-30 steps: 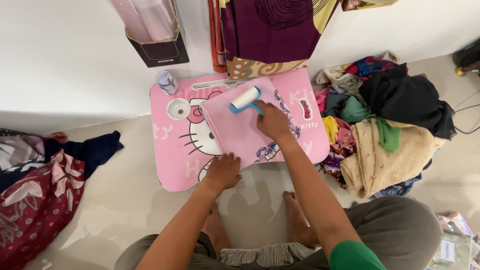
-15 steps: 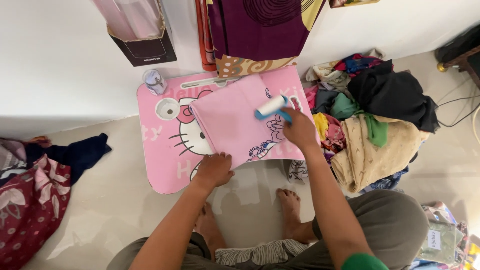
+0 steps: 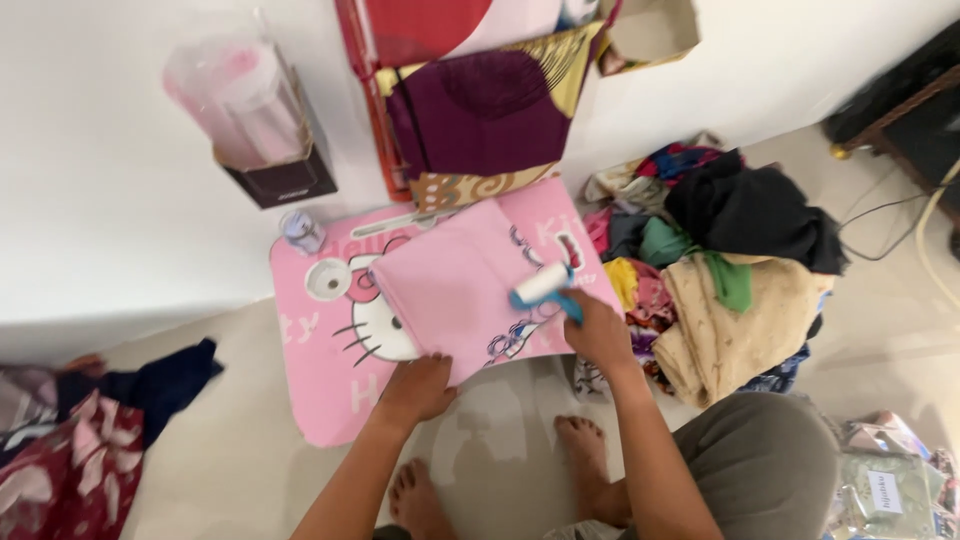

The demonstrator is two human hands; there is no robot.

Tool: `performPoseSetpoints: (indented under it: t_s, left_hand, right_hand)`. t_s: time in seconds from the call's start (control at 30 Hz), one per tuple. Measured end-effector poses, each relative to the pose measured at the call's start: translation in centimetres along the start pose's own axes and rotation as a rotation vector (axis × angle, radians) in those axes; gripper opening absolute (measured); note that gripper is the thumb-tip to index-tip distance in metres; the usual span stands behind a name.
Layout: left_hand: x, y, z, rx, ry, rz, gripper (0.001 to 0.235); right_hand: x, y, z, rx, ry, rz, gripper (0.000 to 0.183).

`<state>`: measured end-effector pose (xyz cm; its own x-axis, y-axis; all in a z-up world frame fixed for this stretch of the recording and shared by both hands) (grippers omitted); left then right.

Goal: The person sits on the floor and uses a lint roller to clean a pink cloth on a Hello Kitty tray. They then fold the cloth, place it into a clear plastic bag, and seal the bag. Finally, they pick up a pile of other clothes from the floor.

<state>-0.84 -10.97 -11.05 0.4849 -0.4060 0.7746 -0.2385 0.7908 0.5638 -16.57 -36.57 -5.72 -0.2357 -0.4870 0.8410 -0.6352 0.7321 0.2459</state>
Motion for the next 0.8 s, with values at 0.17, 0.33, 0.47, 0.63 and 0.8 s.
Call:
performPoseSetpoints:
  t_s: [0.17,0.33,0.47,0.63,0.8]
  left_hand:
    - [-0.3,-1.2,-0.5,-0.005,-0.072,0.121,0.049]
    - [0.3,-1.3,-0.3,-0.032,-0.118,0.213,0.035]
    - [0.0,-1.2,-1.0,0.008,-0.089,0.190,0.036]
    - [0.2,-1.4,-1.5,0.028,-0.065,0.229,0.034]
    - [1.9,-0.8,-0.5,0.008,-0.080,0.362,0.030]
  right_hand:
    - [8.8,2.2,0.7,0.078,-0.177,0.254,0.046]
    - [24.3,1.2,-6.1,0.407,-0.393,0.744,0.048]
    - [31.1,-2.8,-9.0,0.534,-0.359,0.979,0.038]
    - [31.2,-9.6,-9.2,0.472,-0.291,0.888,0.039]
    - [29.5,-12.2,-8.5,0.398,-0.242,0.805,0.039]
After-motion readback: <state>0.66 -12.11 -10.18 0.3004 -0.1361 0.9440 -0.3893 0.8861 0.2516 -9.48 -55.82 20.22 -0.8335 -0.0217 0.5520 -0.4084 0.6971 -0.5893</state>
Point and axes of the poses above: each hand's wrist, its own y-axis away from the middle knuckle, its own x-axis out of the back of the hand, z = x × y, the point moved 9 cm from there along -y, towards the middle knuckle, and after that the axes turned 2 degrees about z, right-handed, at the moved point
